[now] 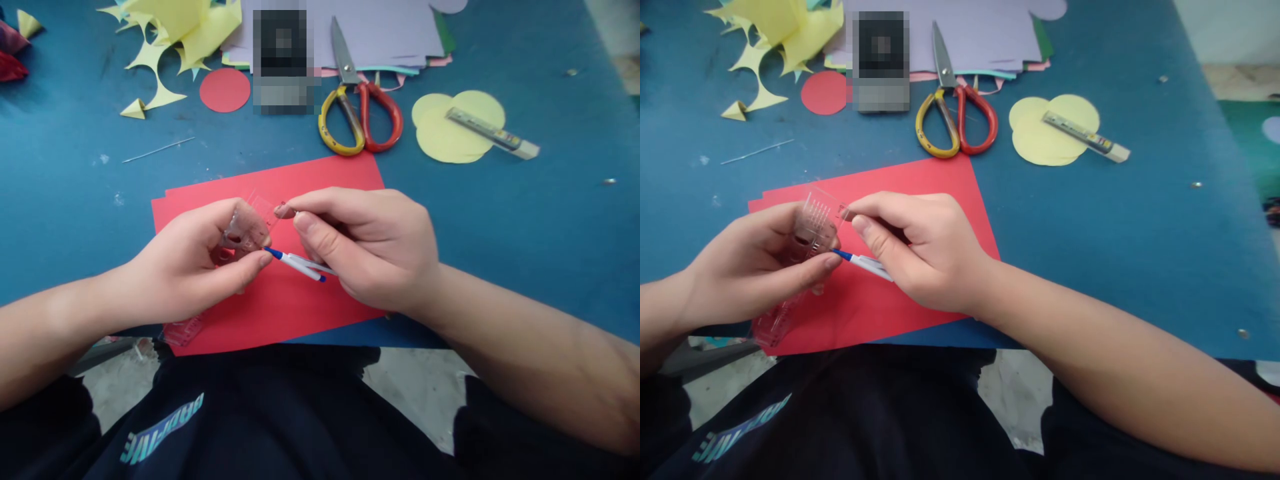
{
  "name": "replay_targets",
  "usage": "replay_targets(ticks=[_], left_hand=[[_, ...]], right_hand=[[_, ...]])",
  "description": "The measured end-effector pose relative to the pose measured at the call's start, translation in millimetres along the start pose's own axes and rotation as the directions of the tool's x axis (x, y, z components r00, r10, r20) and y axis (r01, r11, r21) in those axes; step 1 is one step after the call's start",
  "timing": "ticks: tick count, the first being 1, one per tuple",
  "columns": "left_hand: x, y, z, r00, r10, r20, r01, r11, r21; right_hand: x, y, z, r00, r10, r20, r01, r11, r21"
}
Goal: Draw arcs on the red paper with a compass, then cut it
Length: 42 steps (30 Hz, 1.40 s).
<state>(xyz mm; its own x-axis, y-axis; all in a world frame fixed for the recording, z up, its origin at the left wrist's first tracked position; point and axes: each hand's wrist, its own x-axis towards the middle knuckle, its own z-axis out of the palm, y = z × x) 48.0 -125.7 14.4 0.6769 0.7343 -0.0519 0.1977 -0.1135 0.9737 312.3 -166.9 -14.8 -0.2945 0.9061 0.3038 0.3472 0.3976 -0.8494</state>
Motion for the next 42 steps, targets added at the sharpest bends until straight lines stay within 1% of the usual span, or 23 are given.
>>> replay_targets(ticks=[6, 13, 17, 19, 21, 22, 23, 24, 25, 26, 27, 28, 29, 30, 31, 32, 33, 34, 35, 36, 37, 39, 42], left_hand=[[0, -1, -1.5, 1.0, -0.009, -0.009, 0.009, 1.0, -0.01], [0, 2, 0.4, 0.999, -0.003, -0.038, 0.003, 1.0, 0.009], [0, 2, 1.6, 0.998, -0.046, -0.03, 0.047, 0.999, 0.008], [4, 0, -2.0, 0.996, -0.073, -0.042, 0.075, 0.996, 0.041], [10, -9, -11.4, 0.992, -0.08, -0.102, 0.09, 0.991, 0.096], [15, -15, -18.6, 0.986, -0.059, -0.154, 0.08, 0.988, 0.133], [19, -22, -27.1, 0.972, -0.046, -0.229, 0.092, 0.977, 0.192], [23, -30, -36.6, 0.947, -0.008, -0.322, 0.092, 0.964, 0.248], [27, -37, -46.3, 0.919, 0.035, -0.392, 0.095, 0.947, 0.306], [30, -43, -55.3, 0.907, 0.042, -0.42, 0.127, 0.921, 0.368], [32, -47, -62.9, 0.883, 0.091, -0.461, 0.14, 0.885, 0.443], [34, -48, -68.2, 0.86, 0.164, -0.483, 0.134, 0.841, 0.525], [34, -47, -70.6, 0.854, 0.213, -0.475, 0.113, 0.814, 0.569], [34, -44, -69.9, 0.857, 0.235, -0.458, 0.08, 0.818, 0.569], [32, -39, -66.1, 0.873, 0.225, -0.433, 0.037, 0.854, 0.519], [31, -33, -59.6, 0.898, 0.175, -0.403, 0.006, 0.913, 0.408], [29, -27, -51.1, 0.939, 0.072, -0.337, 0.017, 0.967, 0.254], [27, -20, -41.4, 0.961, -0.003, -0.277, 0.031, 0.995, 0.1], [25, -15, -31.4, 0.977, -0.074, -0.201, 0.073, 0.997, -0.009], [24, -11, -21.9, 0.982, -0.099, -0.163, 0.087, 0.993, -0.079], [22, -7, -13.6, 0.984, -0.09, -0.155, 0.071, 0.99, -0.123], [20, -4, -1.9, 0.985, -0.097, -0.146, 0.075, 0.986, -0.15], [18, -6, 3.2, 0.979, -0.101, -0.176, 0.079, 0.988, -0.13]], right_hand=[[0, -1, 1, 1.0, -0.002, 0.001, 0.002, 1.0, 0.015], [1, -2, -1, 1.0, -0.009, -0.011, 0.009, 1.0, -0.005], [1, 2, 0, 0.999, 0.029, 0.029, -0.029, 1.0, 0.001], [2, 8, 0, 0.998, 0.068, 0.011, -0.068, 0.997, 0.037], [4, 17, 1, 0.993, 0.11, -0.034, -0.106, 0.989, 0.102], [6, 21, 0, 0.99, 0.132, -0.047, -0.124, 0.983, 0.139], [7, 26, 0, 0.988, 0.148, -0.045, -0.138, 0.975, 0.174], [8, 30, -1, 0.987, 0.158, -0.03, -0.148, 0.968, 0.203], [10, 35, -1, 0.987, 0.158, -0.006, -0.152, 0.963, 0.222], [11, 38, -1, 0.989, 0.149, 0.022, -0.15, 0.961, 0.231], [12, 41, 0, 0.99, 0.134, 0.048, -0.141, 0.962, 0.235], [12, 44, 1, 0.991, 0.112, 0.07, -0.125, 0.963, 0.237], [12, 46, 4, 0.992, 0.088, 0.085, -0.106, 0.965, 0.24], [12, 47, 6, 0.994, 0.063, 0.093, -0.084, 0.965, 0.247], [12, 48, 9, 0.995, 0.036, 0.093, -0.059, 0.965, 0.256], [12, 49, 13, 0.996, 0.007, 0.087, -0.03, 0.964, 0.263], [11, 49, 16, 0.997, -0.023, 0.075, 0.002, 0.964, 0.266], [11, 48, 18, 0.997, -0.051, 0.061, 0.033, 0.965, 0.26], [10, 47, 20, 0.996, -0.076, 0.046, 0.062, 0.967, 0.246], [10, 46, 22, 0.995, -0.096, 0.038, 0.085, 0.97, 0.227], [10, 45, 22, 0.993, -0.111, 0.037, 0.101, 0.974, 0.204], [9, 42, 22, 0.988, -0.148, 0.044, 0.14, 0.979, 0.149], [9, 41, 19, 0.971, -0.235, 0.04, 0.234, 0.972, 0.031]])
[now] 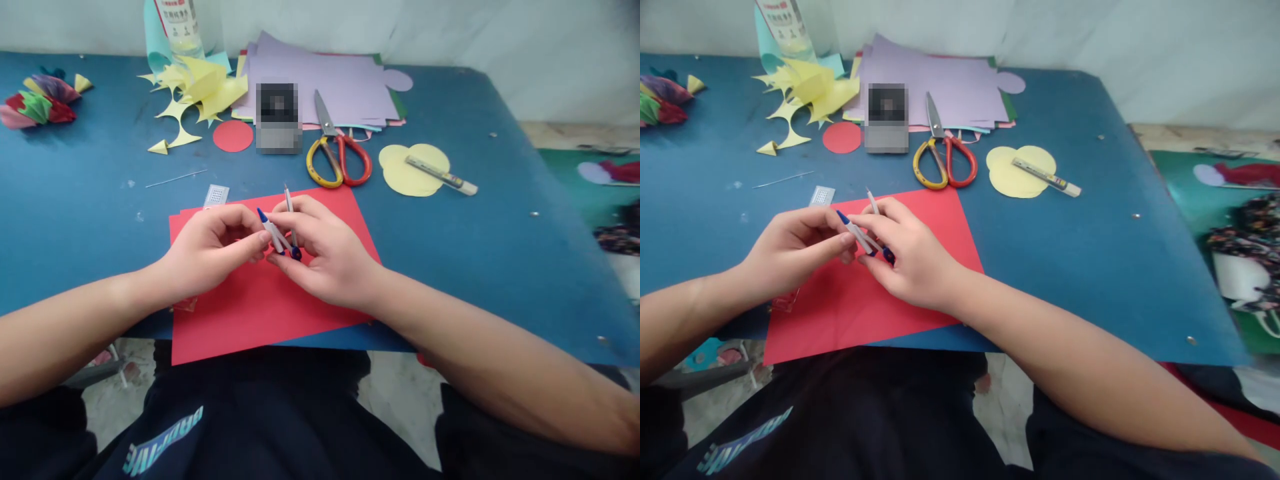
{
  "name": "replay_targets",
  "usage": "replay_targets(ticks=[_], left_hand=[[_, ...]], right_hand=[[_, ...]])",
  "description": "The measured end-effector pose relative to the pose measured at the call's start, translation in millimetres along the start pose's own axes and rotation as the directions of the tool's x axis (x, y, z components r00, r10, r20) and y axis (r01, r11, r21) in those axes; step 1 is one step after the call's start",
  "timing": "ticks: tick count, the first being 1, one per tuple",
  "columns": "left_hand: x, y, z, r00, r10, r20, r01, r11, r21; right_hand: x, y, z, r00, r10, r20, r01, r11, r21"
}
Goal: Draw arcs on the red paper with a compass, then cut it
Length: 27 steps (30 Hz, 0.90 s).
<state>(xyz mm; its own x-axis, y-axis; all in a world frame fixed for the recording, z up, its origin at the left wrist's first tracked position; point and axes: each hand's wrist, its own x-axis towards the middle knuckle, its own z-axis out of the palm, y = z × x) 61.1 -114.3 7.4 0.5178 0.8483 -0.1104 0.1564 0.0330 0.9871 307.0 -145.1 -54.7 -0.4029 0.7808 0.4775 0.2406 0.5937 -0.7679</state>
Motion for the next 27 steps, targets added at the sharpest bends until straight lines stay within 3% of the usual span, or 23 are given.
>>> replay_targets(ticks=[3, 9, 13, 18, 23, 27], left_hand=[[1, -5, -3.2, 0.999, -0.02, -0.029, 0.02, 1.0, 0.001], [6, -8, -10.3, 0.988, -0.154, -0.008, 0.153, 0.984, -0.093], [6, -2, -11.6, 0.971, -0.238, -0.015, 0.228, 0.945, -0.232], [6, 4, -7.9, 0.947, -0.318, -0.053, 0.279, 0.891, -0.359], [9, -3, -11.0, 0.937, -0.348, -0.042, 0.303, 0.864, -0.403], [8, -7, -13.2, 0.958, -0.275, 0.075, 0.285, 0.919, -0.274]], right_hand=[[0, -1, -6, 0.998, -0.052, 0.028, 0.055, 0.992, -0.117], [-2, -5, -15, 0.99, -0.001, 0.139, 0.029, 0.979, -0.201], [-1, -8, -18, 0.993, 0.11, -0.037, -0.115, 0.981, -0.155], [5, -9, -15, 0.941, 0.257, -0.221, -0.245, 0.966, 0.08], [5, -5, -10, 0.936, 0.263, -0.233, -0.236, 0.962, 0.134], [5, -3, -10, 0.948, 0.266, -0.177, -0.237, 0.957, 0.168]])
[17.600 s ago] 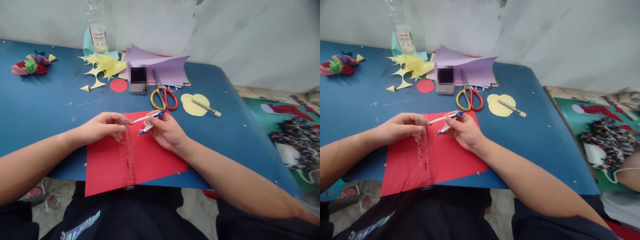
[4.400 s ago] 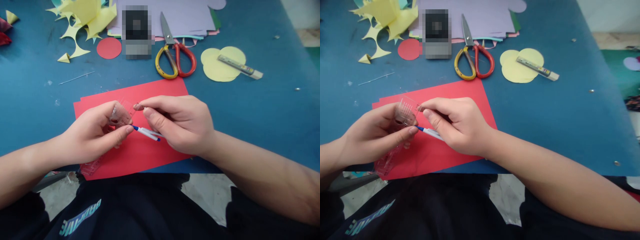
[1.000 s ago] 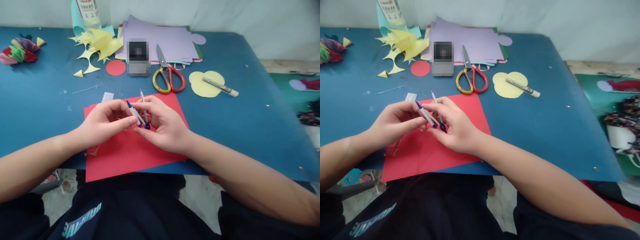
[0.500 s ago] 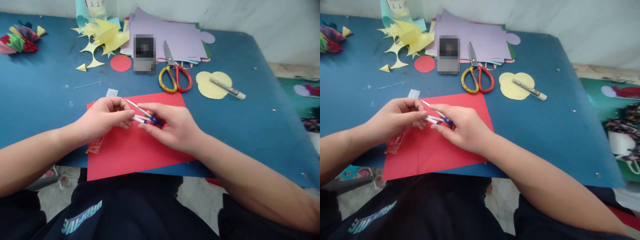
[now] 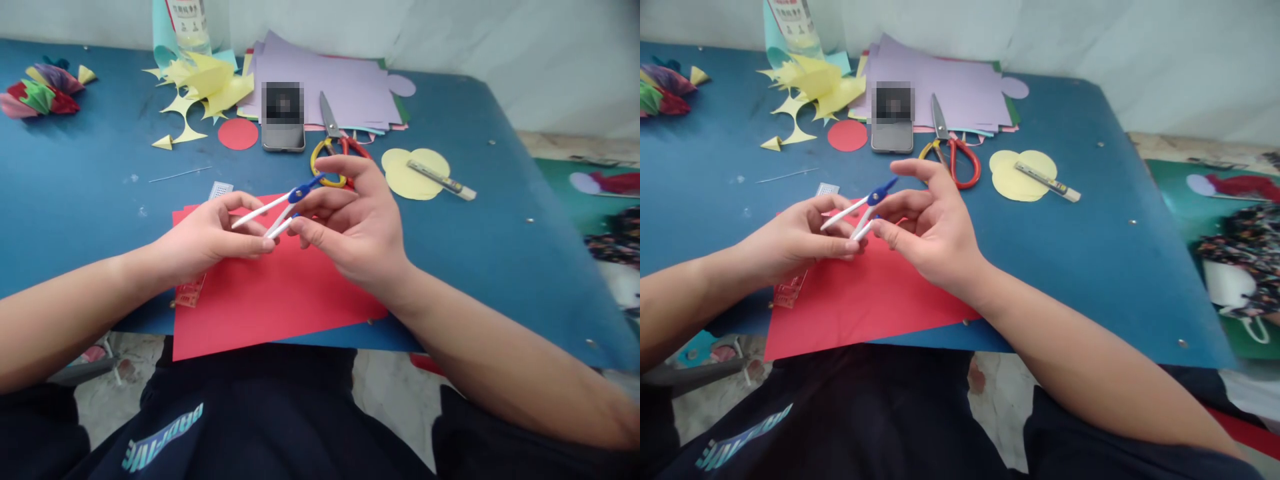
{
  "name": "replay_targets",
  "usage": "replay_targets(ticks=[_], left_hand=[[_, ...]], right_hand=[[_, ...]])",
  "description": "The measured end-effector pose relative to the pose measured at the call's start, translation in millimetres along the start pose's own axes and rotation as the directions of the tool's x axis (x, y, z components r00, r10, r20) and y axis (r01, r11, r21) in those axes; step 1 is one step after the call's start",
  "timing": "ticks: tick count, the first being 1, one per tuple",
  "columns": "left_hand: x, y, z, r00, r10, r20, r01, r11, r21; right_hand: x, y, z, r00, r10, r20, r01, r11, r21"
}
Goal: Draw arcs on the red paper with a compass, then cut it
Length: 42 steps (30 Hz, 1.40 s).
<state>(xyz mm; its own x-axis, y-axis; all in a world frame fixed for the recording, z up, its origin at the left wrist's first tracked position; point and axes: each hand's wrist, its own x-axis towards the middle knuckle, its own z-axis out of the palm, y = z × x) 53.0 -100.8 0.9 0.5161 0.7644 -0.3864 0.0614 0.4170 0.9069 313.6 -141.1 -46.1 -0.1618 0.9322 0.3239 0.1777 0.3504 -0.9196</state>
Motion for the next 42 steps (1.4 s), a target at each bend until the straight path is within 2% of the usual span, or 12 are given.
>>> replay_targets(ticks=[4, 9, 11, 18, 24, 33, 35, 37, 40, 42], left_hand=[[-2, 1, 3.5, 0.993, 0.073, 0.089, -0.089, 0.979, 0.183], [0, 0, 3.5, 0.985, 0.135, 0.11, -0.16, 0.951, 0.265], [1, -2, 3.8, 0.983, 0.154, 0.095, -0.176, 0.942, 0.286], [1, -5, 9.1, 0.983, 0.168, 0.067, -0.18, 0.941, 0.286], [2, -5, 9.4, 0.988, 0.14, 0.063, -0.152, 0.945, 0.29], [6, -4, 5.3, 0.981, 0.162, 0.11, -0.187, 0.938, 0.29], [6, -3, 5.6, 0.981, 0.164, 0.106, -0.188, 0.94, 0.285], [4, -2, 5.9, 0.984, 0.163, 0.076, -0.178, 0.946, 0.27], [3, -3, 5.4, 0.989, 0.145, 0.022, -0.146, 0.962, 0.232], [2, -3, 4.5, 0.99, 0.144, 0.003, -0.141, 0.967, 0.214]], right_hand=[[0, -5, 5, 0.999, 0.018, 0.03, -0.018, 1.0, -0.018], [2, -6, 12, 0.995, -0.041, 0.089, 0.041, 0.999, 0.006], [3, -3, 14, 0.994, -0.031, 0.108, 0.029, 0.999, 0.025], [6, -2, 17, 0.997, 0.025, 0.071, -0.03, 0.997, 0.069], [5, -2, 18, 0.994, 0.062, 0.088, -0.068, 0.996, 0.058], [3, 7, 20, 0.998, 0.027, 0.062, -0.031, 0.997, 0.072], [1, 9, 16, 0.998, -0.006, 0.069, 0.004, 0.999, 0.042], [1, 11, 12, 0.989, -0.093, 0.113, 0.096, 0.995, -0.024], [1, 15, 4, 0.93, -0.281, 0.239, 0.315, 0.942, -0.118], [2, 18, 1, 0.882, -0.358, 0.307, 0.417, 0.896, -0.155]])
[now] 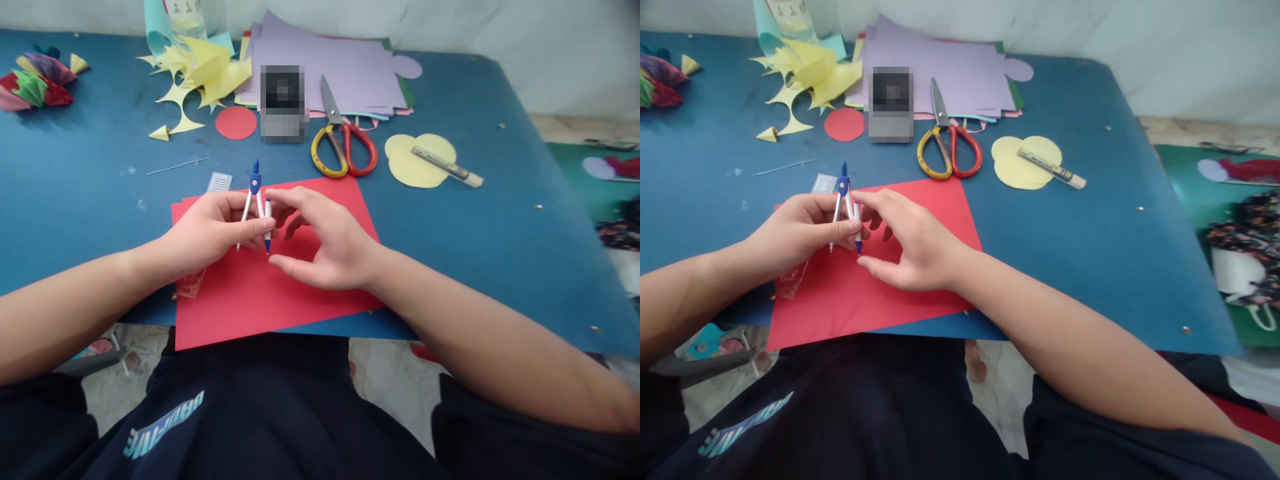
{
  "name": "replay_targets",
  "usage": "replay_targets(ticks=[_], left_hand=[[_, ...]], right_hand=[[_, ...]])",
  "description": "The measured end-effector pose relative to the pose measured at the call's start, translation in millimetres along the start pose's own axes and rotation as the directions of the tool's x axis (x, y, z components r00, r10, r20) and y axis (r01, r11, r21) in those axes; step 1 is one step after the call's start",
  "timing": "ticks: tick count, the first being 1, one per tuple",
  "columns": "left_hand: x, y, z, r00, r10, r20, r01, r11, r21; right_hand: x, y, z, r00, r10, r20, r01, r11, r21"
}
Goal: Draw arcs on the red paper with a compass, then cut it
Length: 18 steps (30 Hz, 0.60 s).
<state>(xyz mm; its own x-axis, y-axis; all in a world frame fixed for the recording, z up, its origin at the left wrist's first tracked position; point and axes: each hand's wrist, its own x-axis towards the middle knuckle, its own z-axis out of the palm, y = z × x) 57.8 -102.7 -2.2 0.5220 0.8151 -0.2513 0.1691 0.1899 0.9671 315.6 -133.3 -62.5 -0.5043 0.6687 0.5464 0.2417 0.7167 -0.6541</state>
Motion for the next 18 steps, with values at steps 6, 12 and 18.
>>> replay_targets(ticks=[6, 12, 18], left_hand=[[1.6, -0.7, -0.1, 1.0, -0.015, -0.007, 0.015, 1.0, 0.003], [2.5, -0.3, 0.7, 1.0, -0.026, 0.005, 0.026, 0.999, -0.038], [2.1, 0.2, 0.1, 0.999, -0.032, 0.004, 0.032, 0.999, -0.037]], right_hand=[[-2.1, 6.0, 0.1, 0.998, -0.028, 0.051, 0.033, 0.995, -0.099], [-0.2, 5.2, 0.7, 0.996, -0.078, 0.04, 0.083, 0.987, -0.136], [-1.2, 6.1, 0.4, 0.996, -0.032, 0.087, 0.043, 0.991, -0.128]])
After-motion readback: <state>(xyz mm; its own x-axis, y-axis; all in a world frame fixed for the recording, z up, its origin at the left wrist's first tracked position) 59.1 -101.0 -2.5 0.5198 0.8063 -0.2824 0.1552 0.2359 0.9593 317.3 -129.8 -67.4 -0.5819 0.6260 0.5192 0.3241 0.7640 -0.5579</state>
